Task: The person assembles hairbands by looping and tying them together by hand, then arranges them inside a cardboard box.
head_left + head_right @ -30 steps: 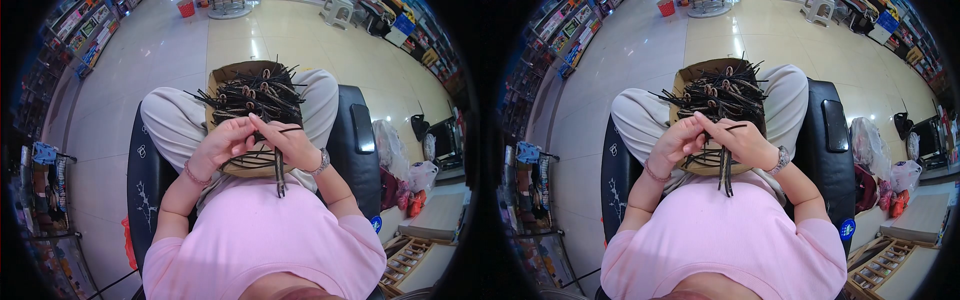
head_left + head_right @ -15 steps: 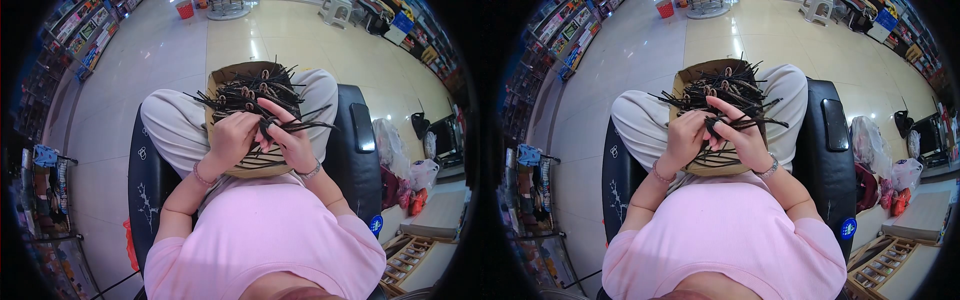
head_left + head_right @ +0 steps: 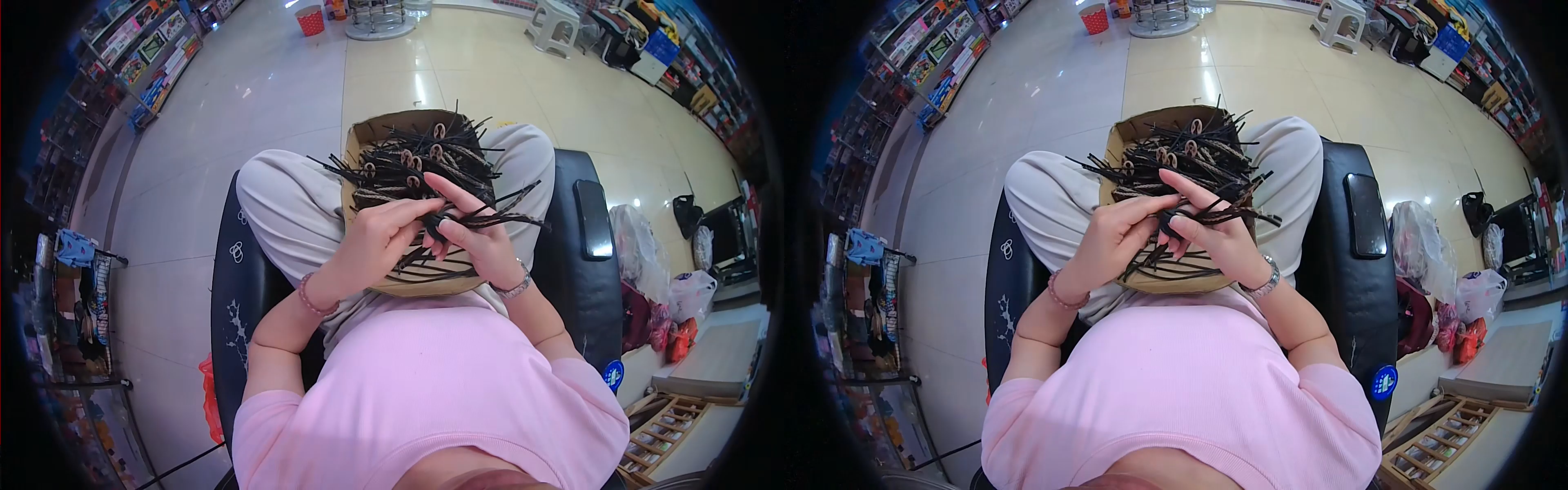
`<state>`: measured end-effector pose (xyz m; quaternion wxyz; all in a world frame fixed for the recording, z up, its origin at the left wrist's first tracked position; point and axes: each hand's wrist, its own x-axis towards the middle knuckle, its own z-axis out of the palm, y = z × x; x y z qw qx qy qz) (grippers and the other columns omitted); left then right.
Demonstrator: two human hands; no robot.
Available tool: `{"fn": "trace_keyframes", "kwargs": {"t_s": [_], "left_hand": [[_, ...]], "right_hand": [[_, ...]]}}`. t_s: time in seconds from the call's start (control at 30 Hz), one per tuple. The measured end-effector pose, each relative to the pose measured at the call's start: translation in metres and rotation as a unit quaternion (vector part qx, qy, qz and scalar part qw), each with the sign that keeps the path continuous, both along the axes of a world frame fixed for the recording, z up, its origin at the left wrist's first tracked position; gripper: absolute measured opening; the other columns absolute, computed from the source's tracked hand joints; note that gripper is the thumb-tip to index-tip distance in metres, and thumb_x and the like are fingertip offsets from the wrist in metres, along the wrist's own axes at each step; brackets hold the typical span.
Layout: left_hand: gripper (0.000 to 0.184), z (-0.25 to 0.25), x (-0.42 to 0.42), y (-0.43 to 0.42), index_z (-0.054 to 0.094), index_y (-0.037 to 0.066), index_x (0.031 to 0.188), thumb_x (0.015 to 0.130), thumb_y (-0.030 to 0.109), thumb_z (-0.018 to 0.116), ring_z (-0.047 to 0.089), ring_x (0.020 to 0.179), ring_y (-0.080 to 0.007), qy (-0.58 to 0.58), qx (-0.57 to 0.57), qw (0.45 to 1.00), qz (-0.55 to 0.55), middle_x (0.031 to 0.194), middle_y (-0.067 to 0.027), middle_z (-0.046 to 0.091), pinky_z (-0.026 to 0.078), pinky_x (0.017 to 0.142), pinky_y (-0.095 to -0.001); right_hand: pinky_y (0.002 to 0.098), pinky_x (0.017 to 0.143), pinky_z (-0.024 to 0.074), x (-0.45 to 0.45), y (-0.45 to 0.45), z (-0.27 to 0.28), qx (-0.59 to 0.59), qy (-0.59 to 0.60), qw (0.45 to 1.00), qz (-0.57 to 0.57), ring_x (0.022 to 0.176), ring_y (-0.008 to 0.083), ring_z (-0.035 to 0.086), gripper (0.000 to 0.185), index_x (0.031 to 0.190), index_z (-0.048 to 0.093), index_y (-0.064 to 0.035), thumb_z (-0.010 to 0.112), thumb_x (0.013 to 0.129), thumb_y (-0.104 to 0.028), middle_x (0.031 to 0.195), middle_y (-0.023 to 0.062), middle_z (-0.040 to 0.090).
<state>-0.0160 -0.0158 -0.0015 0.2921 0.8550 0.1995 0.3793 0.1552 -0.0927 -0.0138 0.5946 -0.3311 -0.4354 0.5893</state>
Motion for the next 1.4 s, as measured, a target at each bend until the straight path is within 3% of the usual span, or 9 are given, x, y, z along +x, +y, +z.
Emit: {"fn": "trace_keyframes", "kwargs": {"t_s": [0.07,0.23,0.43,0.57,0.73,1.07,1.23,1.27,1.4], "left_hand": [[0.019,0.001,0.001,-0.001,0.065,-0.002,0.099,0.082,-0.008,0.057,0.057,0.068,-0.0142,-0.012,-0.135,0.99,-0.05,0.094,-0.0089,0.066,0.046,0.06,-0.025],[0.019,-0.004,-0.004,0.013,0.065,-0.003,0.098,0.084,-0.009,0.056,0.053,0.066,-0.0103,0.011,-0.217,0.97,-0.111,0.09,-0.0066,0.065,0.043,0.057,-0.0206],[0.016,0.013,-0.007,0.019,0.063,-0.002,0.096,0.085,-0.008,0.055,0.051,0.062,-0.0099,0.082,-0.153,0.976,-0.128,0.084,-0.0048,0.063,0.041,0.056,-0.0195],[0.012,0.023,-0.007,0.023,0.061,0.0,0.093,0.085,-0.006,0.055,0.05,0.061,-0.0082,0.127,-0.299,0.936,-0.136,0.08,-0.0037,0.061,0.04,0.055,-0.0192],[0.009,0.032,-0.01,0.035,0.059,0.002,0.092,0.087,-0.004,0.055,0.05,0.063,-0.0073,0.183,-0.299,0.913,-0.21,0.08,-0.0029,0.06,0.04,0.058,-0.0185],[0.01,0.015,-0.005,0.038,0.058,0.004,0.094,0.087,-0.003,0.055,0.051,0.069,-0.0071,0.06,-0.445,0.849,-0.278,0.083,-0.0001,0.058,0.039,0.065,-0.0164],[0.007,-0.007,-0.001,0.051,0.058,0.004,0.092,0.086,0.0,0.059,0.05,0.069,-0.0058,0.074,-0.514,0.797,-0.31,0.08,0.0009,0.057,0.038,0.063,-0.0163],[0.007,-0.006,0.0,0.051,0.058,0.004,0.092,0.086,0.0,0.059,0.05,0.069,-0.0058,0.075,-0.514,0.796,-0.31,0.08,0.0009,0.057,0.038,0.063,-0.0163],[0.004,0.004,0.001,0.043,0.06,0.004,0.086,0.085,0.003,0.063,0.048,0.067,-0.0049,0.119,-0.288,0.942,-0.123,0.076,0.0008,0.058,0.037,0.06,-0.0162]], "right_hand": [[0.0208,0.057,0.0497,-0.001,0.001,0.0,0.009,-0.005,1.0,-0.007,0.066,0.0142,0.059,0.057,0.145,0.038,0.0012,0.053,0.09,-0.001,0.08,0.0129,0.066],[0.0199,0.059,0.051,0.016,0.002,0.007,-0.028,-0.012,0.997,0.066,0.07,0.0119,0.059,0.054,0.146,0.039,-0.0023,0.053,0.093,0.002,0.084,0.0102,0.066],[0.0196,0.058,0.0512,0.022,0.009,0.008,-0.042,-0.024,0.993,0.108,0.07,0.0113,0.06,0.054,0.145,0.041,-0.002,0.054,0.093,0.003,0.083,0.0098,0.066],[0.0202,0.058,0.0519,0.021,0.01,0.002,-0.021,-0.086,0.992,0.087,0.07,0.0117,0.061,0.054,0.144,0.041,-0.0009,0.054,0.092,0.004,0.083,0.0103,0.067],[0.0206,0.058,0.0521,0.024,0.011,0.008,-0.03,-0.083,0.986,0.143,0.071,0.0125,0.062,0.056,0.145,0.04,0.0003,0.055,0.091,0.004,0.085,0.0122,0.068],[0.0217,0.056,0.0519,0.031,0.027,-0.009,0.002,0.103,0.964,0.245,0.068,0.0132,0.061,0.06,0.147,0.035,0.0013,0.055,0.09,0.004,0.086,0.0142,0.068],[0.0211,0.055,0.051,0.032,0.03,-0.009,-0.008,0.095,0.961,0.261,0.064,0.0118,0.06,0.065,0.15,0.03,-0.0014,0.056,0.091,0.002,0.085,0.0128,0.068],[0.0211,0.055,0.051,0.032,0.029,-0.009,-0.008,0.095,0.961,0.261,0.064,0.0118,0.06,0.065,0.15,0.03,-0.0014,0.056,0.091,0.002,0.085,0.0128,0.068],[0.0209,0.054,0.0503,0.03,0.021,-0.009,-0.012,-0.151,0.988,0.04,0.062,0.0102,0.058,0.068,0.152,0.027,-0.005,0.057,0.091,0.001,0.083,0.011,0.067]]}}
